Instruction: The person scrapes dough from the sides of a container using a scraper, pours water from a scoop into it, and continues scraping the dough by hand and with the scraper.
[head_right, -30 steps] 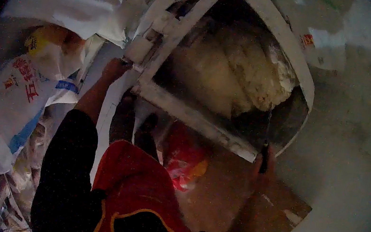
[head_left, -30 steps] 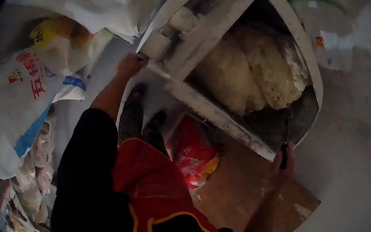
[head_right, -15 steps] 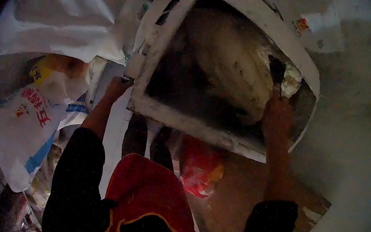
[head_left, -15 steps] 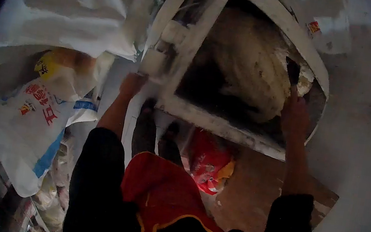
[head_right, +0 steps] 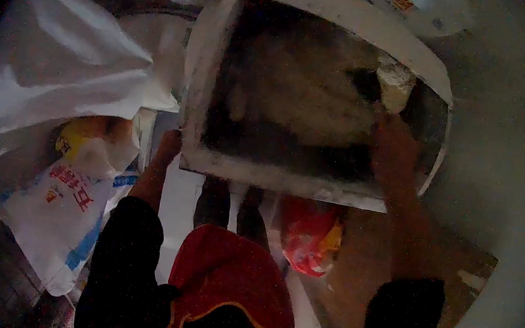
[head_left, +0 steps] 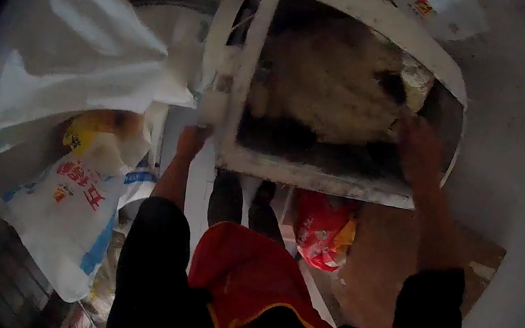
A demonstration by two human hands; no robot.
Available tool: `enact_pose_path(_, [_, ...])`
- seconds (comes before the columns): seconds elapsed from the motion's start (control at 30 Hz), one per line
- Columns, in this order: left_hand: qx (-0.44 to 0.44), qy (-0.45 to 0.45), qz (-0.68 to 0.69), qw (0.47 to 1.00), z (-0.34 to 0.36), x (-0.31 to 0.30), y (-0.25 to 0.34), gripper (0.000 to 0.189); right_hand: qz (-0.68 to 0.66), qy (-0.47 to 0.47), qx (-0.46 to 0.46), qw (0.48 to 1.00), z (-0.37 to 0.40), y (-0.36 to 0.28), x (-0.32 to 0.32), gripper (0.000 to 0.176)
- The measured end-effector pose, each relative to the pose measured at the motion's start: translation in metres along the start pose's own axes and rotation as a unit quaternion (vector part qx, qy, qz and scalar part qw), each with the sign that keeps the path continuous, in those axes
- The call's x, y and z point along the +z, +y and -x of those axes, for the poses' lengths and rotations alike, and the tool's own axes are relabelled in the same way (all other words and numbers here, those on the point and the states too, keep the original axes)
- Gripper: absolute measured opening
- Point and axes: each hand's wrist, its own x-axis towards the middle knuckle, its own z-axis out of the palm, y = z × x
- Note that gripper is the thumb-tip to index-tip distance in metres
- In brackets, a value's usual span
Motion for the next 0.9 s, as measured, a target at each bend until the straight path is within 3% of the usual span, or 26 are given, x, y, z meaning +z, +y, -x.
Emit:
enact_pose_path(0.1, [-0.027,0.015,-0.037,0.999,0.01,-0.009,0.021,0.044,0.055,0.016,-0.053,0.997,-0.003,-0.007,0.045,0.039])
enact_pose_path(0.2, [-0.022,0.005,-0.066,0.998,0.005,-0.007,0.005,0.043,-0.047,-0.151,0.034,0.987,0.006,-0.012,0.005,0.037])
enact_pose_path(0.27, [-0.064,-0.02,0.029,0.997,0.002,-0.002,-0.011,0.043,-0.145,-0.069,0.071,0.985,0.03,0.003,-0.012,0.037])
enact_pose_path(0.33, [-0.092,-0.038,0.039,0.994,0.005,-0.015,-0.024,0.042,-0.218,-0.021,0.103,0.97,0.055,0.023,-0.02,0.037])
enact_pose_path(0.4, [-0.08,-0.041,-0.096,0.991,0.011,-0.04,-0.032,0.039,-0.274,-0.009,0.137,0.952,0.077,0.041,-0.017,0.037])
enact_pose_path(0.43, [0.049,0.011,-0.233,0.971,0.028,-0.063,-0.019,0.034,-0.278,-0.031,0.143,0.949,0.082,0.042,-0.022,0.036])
enact_pose_path(0.47, [0.179,0.064,-0.361,0.913,0.046,-0.101,0.011,0.03,-0.284,-0.051,0.151,0.946,0.088,0.042,-0.029,0.036])
enact_pose_path(0.5, [0.098,0.137,-0.171,0.971,0.057,-0.133,0.066,0.026,-0.29,-0.074,0.156,0.941,0.09,0.043,-0.033,0.035])
enact_pose_path(0.53, [0.011,0.204,0.03,0.979,0.071,-0.155,0.124,0.022,-0.289,-0.059,0.159,0.942,0.089,0.041,-0.034,0.034])
enact_pose_path(0.6, [0.071,0.226,0.027,0.971,0.088,-0.183,0.181,0.022,-0.287,-0.027,0.165,0.943,0.089,0.036,-0.031,0.034])
enact_pose_path(0.67, [0.153,0.207,0.003,0.966,0.094,-0.193,0.238,0.023,-0.142,-0.098,0.115,0.978,0.079,0.037,0.052,0.035])
enact_pose_path(0.73, [0.28,0.143,-0.073,0.946,0.085,-0.172,0.293,0.024,-0.13,-0.118,0.116,0.978,0.066,0.043,0.076,0.036])
enact_pose_path(0.77, [0.351,0.105,-0.126,0.922,0.074,-0.156,0.321,0.025,-0.193,-0.103,0.141,0.965,0.056,0.037,0.065,0.036])
enact_pose_path(0.8, [0.338,-0.023,-0.068,0.938,0.075,-0.152,0.375,0.027,-0.255,-0.087,0.163,0.949,0.051,0.035,0.051,0.037])
enact_pose_path(0.83, [0.479,0.0,-0.248,0.842,0.052,-0.12,0.367,0.039,-0.253,-0.087,0.183,0.946,0.055,0.041,0.022,0.037])
enact_pose_path(0.9, [0.476,0.032,-0.189,0.858,-0.001,-0.03,0.387,0.055,-0.25,-0.084,0.227,0.938,0.075,0.054,-0.038,0.038])
